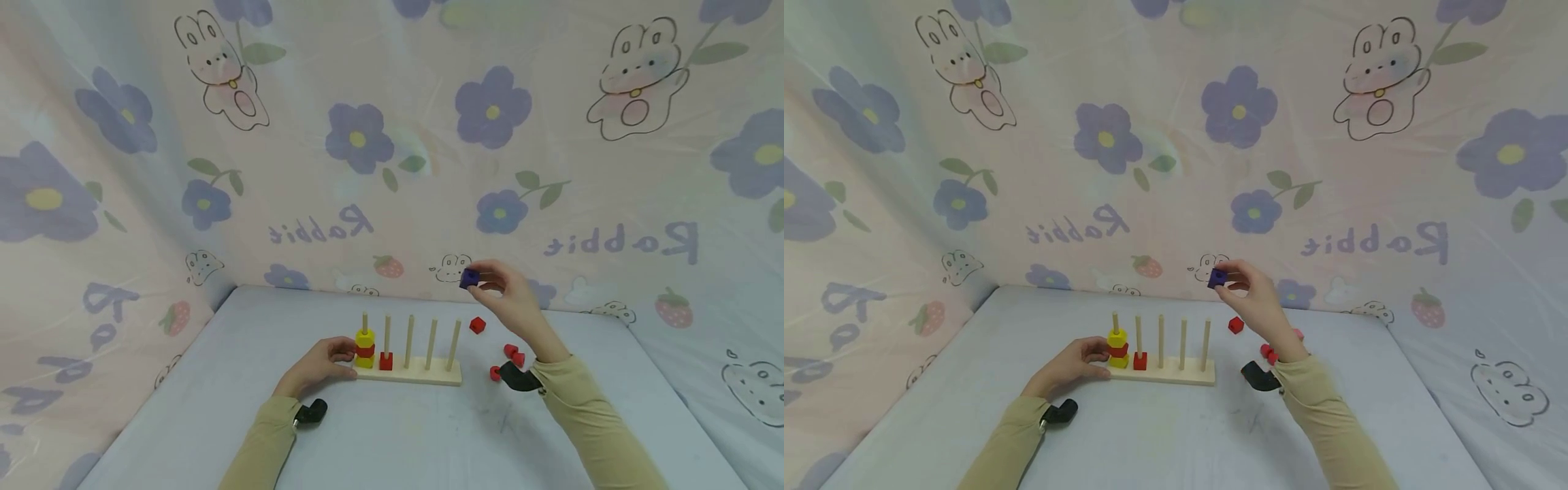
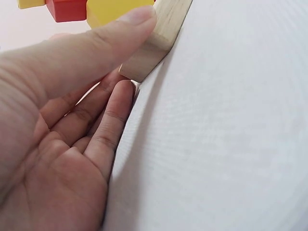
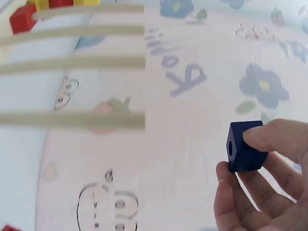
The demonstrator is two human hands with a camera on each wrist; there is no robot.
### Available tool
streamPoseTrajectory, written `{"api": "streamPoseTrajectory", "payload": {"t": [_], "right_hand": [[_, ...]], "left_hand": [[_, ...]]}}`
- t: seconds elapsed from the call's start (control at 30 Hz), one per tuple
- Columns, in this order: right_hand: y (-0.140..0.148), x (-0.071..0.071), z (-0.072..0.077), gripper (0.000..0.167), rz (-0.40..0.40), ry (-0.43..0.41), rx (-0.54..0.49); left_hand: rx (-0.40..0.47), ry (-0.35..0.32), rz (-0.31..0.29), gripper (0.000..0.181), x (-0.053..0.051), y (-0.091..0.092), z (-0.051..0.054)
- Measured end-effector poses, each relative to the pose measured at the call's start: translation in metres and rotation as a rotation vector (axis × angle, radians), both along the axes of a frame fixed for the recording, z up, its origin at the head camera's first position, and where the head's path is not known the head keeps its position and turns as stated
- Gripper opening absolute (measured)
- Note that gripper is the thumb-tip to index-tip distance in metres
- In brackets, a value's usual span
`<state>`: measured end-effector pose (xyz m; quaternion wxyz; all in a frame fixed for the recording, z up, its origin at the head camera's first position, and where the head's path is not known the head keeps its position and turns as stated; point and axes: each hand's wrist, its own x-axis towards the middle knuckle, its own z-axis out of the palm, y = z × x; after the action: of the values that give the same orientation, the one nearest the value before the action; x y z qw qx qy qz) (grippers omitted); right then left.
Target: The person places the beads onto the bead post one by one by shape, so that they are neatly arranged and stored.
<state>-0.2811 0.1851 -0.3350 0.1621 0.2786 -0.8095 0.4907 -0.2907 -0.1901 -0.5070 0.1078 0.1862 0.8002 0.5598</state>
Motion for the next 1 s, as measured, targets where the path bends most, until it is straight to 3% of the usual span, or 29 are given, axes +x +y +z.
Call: {"api": "streamPoseTrajectory", "payload": {"t": [0.2, 0.4, 0.5, 0.63, 0.8, 0.87, 1.0], "right_hand": [[-0.035, 0.005, -0.002, 0.036, 0.091, -0.005, 0.011], [-0.071, 0.028, 0.010, 0.033, 0.158, -0.005, 0.043], [-0.084, 0.033, 0.008, 0.031, 0.178, -0.017, 0.047], [-0.098, 0.033, -0.001, 0.031, 0.212, -0.029, 0.029], [-0.108, 0.014, -0.033, 0.032, 0.211, 0.013, 0.039], [-0.110, 0.007, -0.044, 0.032, 0.198, 0.050, 0.060], [-0.116, 0.008, -0.047, 0.032, 0.195, 0.054, 0.064]], "left_hand": [[0.007, -0.003, -0.004, 0.056, 0.000, 0.000, -0.001], [0.006, -0.003, -0.010, 0.056, 0.000, 0.001, -0.002], [0.006, -0.010, -0.009, 0.057, 0.001, 0.001, -0.001], [0.003, -0.024, 0.003, 0.056, 0.003, 0.001, 0.003], [0.006, -0.030, 0.015, 0.054, 0.007, 0.002, 0.009], [0.003, -0.023, 0.012, 0.054, 0.003, 0.001, 0.005], [-0.009, -0.011, 0.008, 0.055, -0.002, 0.000, -0.001]]}}
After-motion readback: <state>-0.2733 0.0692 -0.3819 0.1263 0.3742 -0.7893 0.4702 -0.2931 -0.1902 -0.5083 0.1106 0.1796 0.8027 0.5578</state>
